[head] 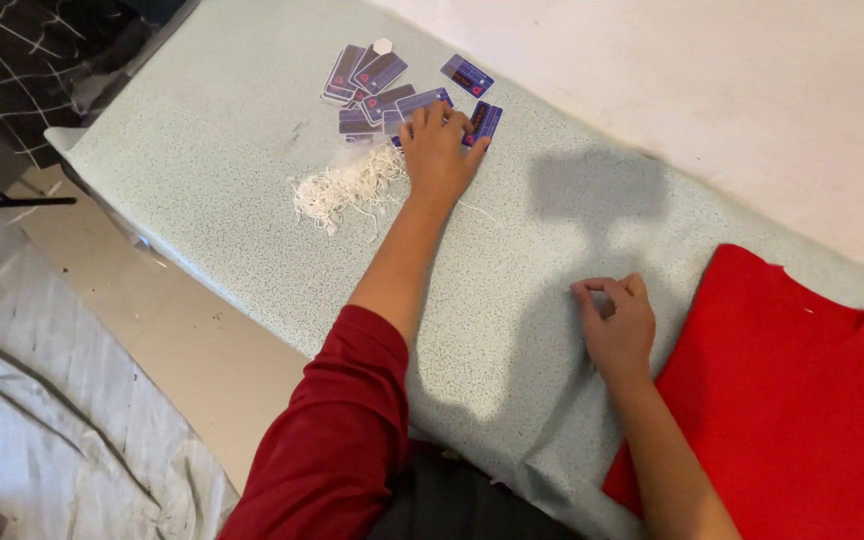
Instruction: The person attaches a tag to a folded red t-shirt using a white string. They then place the shirt into a clear plastic bag, smooth the packaging, and fold the bag over the shirt.
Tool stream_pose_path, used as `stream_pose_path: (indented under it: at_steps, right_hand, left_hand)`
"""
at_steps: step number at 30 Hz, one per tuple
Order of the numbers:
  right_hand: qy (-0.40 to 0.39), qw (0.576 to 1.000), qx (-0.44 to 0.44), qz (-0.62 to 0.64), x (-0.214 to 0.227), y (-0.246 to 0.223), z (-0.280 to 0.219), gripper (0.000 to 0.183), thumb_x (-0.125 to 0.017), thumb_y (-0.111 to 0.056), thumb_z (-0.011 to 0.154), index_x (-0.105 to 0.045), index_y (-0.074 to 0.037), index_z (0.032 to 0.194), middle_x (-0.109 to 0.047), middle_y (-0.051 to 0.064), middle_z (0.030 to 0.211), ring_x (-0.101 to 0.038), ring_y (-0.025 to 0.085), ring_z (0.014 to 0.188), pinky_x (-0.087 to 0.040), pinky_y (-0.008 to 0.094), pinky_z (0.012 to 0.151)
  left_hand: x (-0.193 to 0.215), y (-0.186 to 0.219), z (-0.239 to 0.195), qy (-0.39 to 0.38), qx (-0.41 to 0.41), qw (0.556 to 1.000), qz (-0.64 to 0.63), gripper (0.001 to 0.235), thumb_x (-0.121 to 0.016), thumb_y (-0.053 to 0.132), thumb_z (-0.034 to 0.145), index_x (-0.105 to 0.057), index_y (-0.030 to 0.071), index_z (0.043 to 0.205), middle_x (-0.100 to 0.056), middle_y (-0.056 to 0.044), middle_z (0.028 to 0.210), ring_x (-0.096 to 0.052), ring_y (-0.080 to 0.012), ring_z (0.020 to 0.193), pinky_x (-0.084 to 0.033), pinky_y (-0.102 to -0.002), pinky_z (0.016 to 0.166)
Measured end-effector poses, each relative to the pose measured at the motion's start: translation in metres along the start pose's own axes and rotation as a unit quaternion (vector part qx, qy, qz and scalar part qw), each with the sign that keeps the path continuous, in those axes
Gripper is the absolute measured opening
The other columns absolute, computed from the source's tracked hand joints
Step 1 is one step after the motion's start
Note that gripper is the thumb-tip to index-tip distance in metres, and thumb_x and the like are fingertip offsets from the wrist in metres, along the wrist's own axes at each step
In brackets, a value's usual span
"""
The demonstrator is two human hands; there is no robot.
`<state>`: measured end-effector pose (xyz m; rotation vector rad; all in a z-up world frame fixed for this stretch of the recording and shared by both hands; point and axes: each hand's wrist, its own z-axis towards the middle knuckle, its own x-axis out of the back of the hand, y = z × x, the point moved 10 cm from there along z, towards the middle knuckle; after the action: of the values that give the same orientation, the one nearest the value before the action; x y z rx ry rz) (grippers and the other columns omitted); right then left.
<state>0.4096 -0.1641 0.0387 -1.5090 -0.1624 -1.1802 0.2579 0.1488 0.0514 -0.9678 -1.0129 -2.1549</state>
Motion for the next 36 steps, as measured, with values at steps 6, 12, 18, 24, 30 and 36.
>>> stream_pose_path:
  at_steps: [6,12,18,24,30,36]
  right_hand:
    - [0.007,0.999,-0.004,0.037,0.003,-0.008,-0.001,0.018,-0.073,-0.025,0.099,-0.078,-0.009,0.105,-0.043,0.0,0.086,-0.045,0.013,0.069,-0.042,0.03,0.063]
    - [0.001,0.999,0.0,0.042,0.003,-0.01,-0.003,0.018,-0.073,-0.024,0.099,-0.078,-0.008,0.106,-0.041,0.0,0.085,-0.043,0.012,0.067,-0.042,0.029,0.063]
    - [0.001,1.0,-0.007,0.028,0.003,-0.008,-0.003,0.019,-0.073,-0.026,0.099,-0.078,-0.009,0.105,-0.043,0.0,0.085,-0.045,0.013,0.067,-0.042,0.03,0.061]
    - [0.001,0.999,-0.001,0.042,0.005,-0.013,-0.004,0.017,-0.073,-0.023,0.1,-0.078,-0.008,0.105,-0.041,-0.001,0.085,-0.043,0.012,0.066,-0.041,0.028,0.062]
    - [0.009,0.999,0.01,0.032,0.004,-0.009,-0.004,0.017,-0.073,-0.025,0.1,-0.078,-0.01,0.104,-0.043,-0.001,0.084,-0.044,0.012,0.067,-0.042,0.03,0.063]
    - [0.017,0.999,0.026,0.03,0.004,-0.006,-0.004,0.017,-0.074,-0.025,0.099,-0.078,-0.009,0.104,-0.044,0.0,0.085,-0.046,0.013,0.066,-0.043,0.031,0.064]
  left_hand:
    - [-0.024,-0.008,0.0,-0.01,0.034,0.997,0.063,0.06,-0.081,0.062,0.079,-0.07,0.015,0.114,-0.056,-0.006,0.121,-0.045,-0.0293,0.117,-0.036,-0.043,0.095]
    - [-0.027,-0.016,0.0,0.005,0.043,0.998,0.035,0.057,-0.084,0.058,0.078,-0.069,0.016,0.114,-0.056,-0.007,0.122,-0.044,-0.0303,0.118,-0.035,-0.045,0.095]
    - [-0.011,-0.021,0.003,-0.047,0.065,0.995,0.054,0.074,-0.081,0.07,0.077,-0.069,0.015,0.123,-0.048,-0.01,0.136,-0.042,-0.0314,0.12,-0.034,-0.043,0.098]
    - [0.012,-0.072,0.007,-0.012,0.107,0.993,0.05,0.066,-0.065,0.07,0.089,-0.069,0.021,0.133,-0.049,-0.007,0.131,-0.042,-0.0288,0.117,-0.035,-0.043,0.097]
    - [0.026,-0.061,0.007,-0.018,0.062,0.997,0.034,0.05,-0.087,0.05,0.079,-0.076,0.018,0.116,-0.055,-0.005,0.123,-0.047,-0.0286,0.118,-0.032,-0.048,0.101]
    - [0.008,-0.072,0.01,-0.041,0.031,0.997,0.05,0.034,-0.084,0.046,0.082,-0.075,0.02,0.102,-0.067,-0.002,0.109,-0.059,-0.0261,0.105,-0.032,-0.044,0.096]
